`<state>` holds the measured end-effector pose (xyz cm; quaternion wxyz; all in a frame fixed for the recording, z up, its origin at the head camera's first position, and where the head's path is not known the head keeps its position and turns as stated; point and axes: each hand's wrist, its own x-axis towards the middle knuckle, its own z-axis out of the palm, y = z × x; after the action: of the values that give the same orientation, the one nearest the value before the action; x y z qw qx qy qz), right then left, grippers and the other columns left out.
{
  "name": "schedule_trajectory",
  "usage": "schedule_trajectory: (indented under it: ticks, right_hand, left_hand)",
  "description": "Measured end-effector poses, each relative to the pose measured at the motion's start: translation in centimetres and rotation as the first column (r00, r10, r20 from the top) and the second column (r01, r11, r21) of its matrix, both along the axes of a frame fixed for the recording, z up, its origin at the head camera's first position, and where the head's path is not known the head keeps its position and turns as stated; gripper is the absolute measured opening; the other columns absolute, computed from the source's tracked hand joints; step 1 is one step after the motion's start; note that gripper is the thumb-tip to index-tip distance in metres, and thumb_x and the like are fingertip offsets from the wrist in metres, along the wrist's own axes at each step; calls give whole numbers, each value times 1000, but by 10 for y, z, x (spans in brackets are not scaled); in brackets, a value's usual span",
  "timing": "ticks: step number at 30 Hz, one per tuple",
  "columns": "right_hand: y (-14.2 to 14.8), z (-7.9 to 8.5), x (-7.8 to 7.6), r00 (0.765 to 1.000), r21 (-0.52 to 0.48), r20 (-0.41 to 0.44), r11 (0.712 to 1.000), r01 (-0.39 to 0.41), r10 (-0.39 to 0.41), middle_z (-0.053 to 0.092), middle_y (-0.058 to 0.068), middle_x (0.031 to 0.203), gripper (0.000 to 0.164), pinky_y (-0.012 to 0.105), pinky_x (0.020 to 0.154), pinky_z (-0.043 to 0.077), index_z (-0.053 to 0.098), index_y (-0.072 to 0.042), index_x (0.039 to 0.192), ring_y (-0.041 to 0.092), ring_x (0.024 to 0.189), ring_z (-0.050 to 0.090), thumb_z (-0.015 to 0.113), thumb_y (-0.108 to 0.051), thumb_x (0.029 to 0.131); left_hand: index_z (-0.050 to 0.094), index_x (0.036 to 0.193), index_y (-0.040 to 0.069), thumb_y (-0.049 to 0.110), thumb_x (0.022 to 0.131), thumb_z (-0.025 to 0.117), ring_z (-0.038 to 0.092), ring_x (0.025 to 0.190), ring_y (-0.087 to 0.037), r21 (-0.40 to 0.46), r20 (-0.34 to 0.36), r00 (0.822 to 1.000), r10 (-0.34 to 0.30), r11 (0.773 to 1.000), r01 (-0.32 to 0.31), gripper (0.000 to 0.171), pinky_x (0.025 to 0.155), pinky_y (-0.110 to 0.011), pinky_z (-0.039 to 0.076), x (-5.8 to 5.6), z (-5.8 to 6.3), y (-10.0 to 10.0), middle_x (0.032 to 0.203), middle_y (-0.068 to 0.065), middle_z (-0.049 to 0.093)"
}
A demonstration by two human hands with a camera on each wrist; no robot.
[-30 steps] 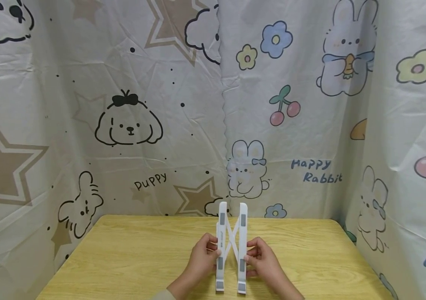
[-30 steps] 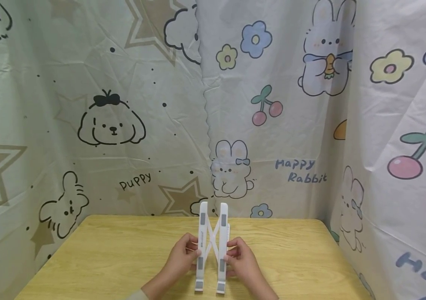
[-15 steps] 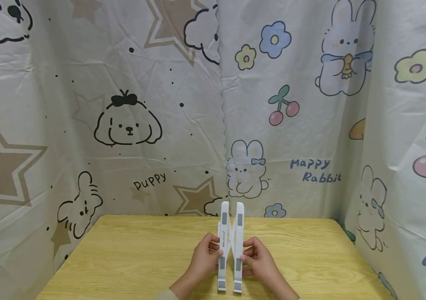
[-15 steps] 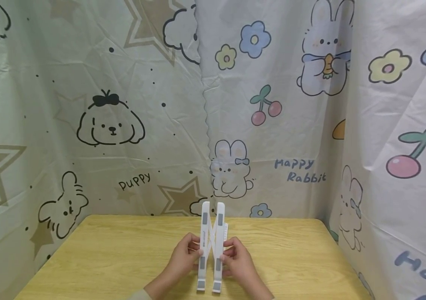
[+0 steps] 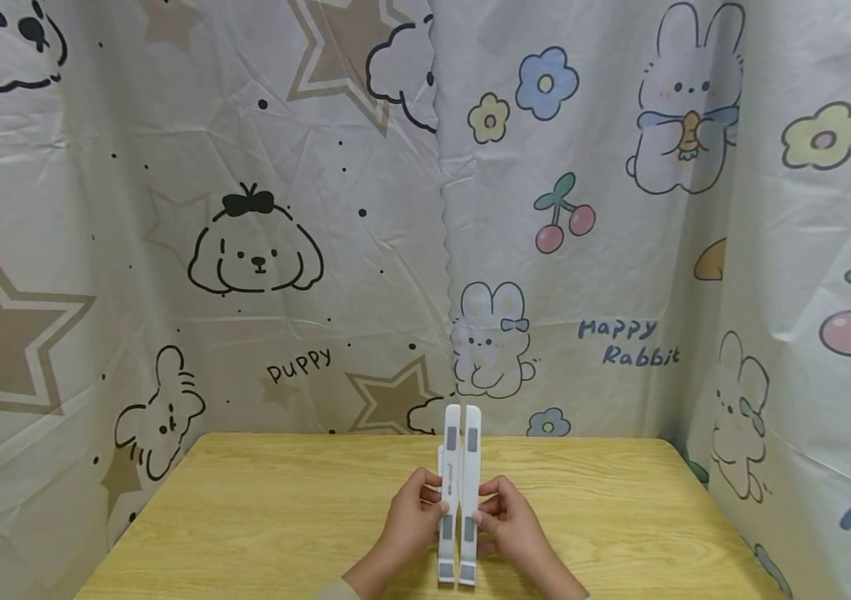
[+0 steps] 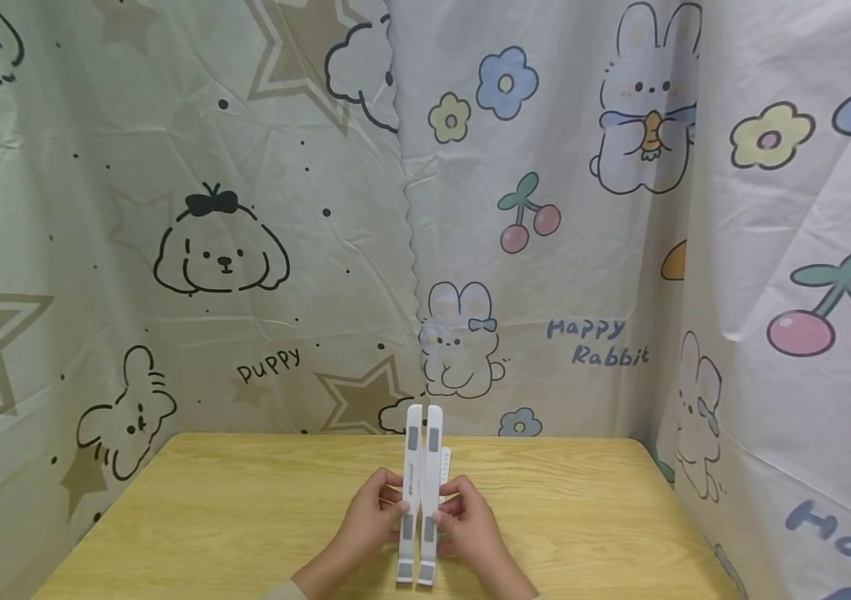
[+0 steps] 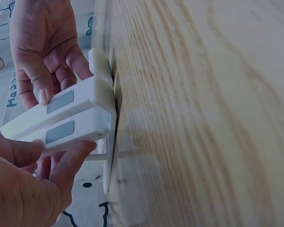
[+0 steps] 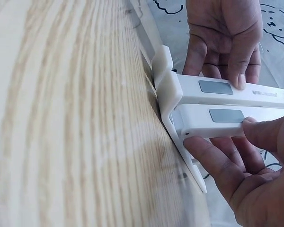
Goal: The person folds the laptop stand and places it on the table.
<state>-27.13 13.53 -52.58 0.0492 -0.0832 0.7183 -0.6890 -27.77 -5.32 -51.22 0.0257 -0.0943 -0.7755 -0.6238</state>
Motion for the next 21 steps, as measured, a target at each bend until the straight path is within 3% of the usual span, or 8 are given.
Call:
schedule_trajectory:
  ticks: [13, 21]
  right_hand:
    - [-2, -1, -1, 1000, 53, 6, 999, 2, -3, 57, 13, 96, 28, 49, 63, 64, 51, -1, 121, 22, 81, 64, 62, 7, 96]
    - [-5, -2, -1, 1000, 35, 4, 999, -2, 2, 57, 13, 96, 29, 51, 64, 63, 50, -1, 122, 23, 82, 66, 61, 7, 97]
  left_hand:
    - [59, 111, 4, -11, 89, 66, 58, 78, -19, 10, -6, 1000, 4, 1000, -4, 28, 56, -28, 55, 3, 1, 4, 93, -11, 57]
    - [59, 110, 4, -12, 88, 66, 60, 79, -19, -2, -11, 1000, 12, 1000, -12, 28, 58, -28, 55, 3, 3, 5, 93, -11, 58]
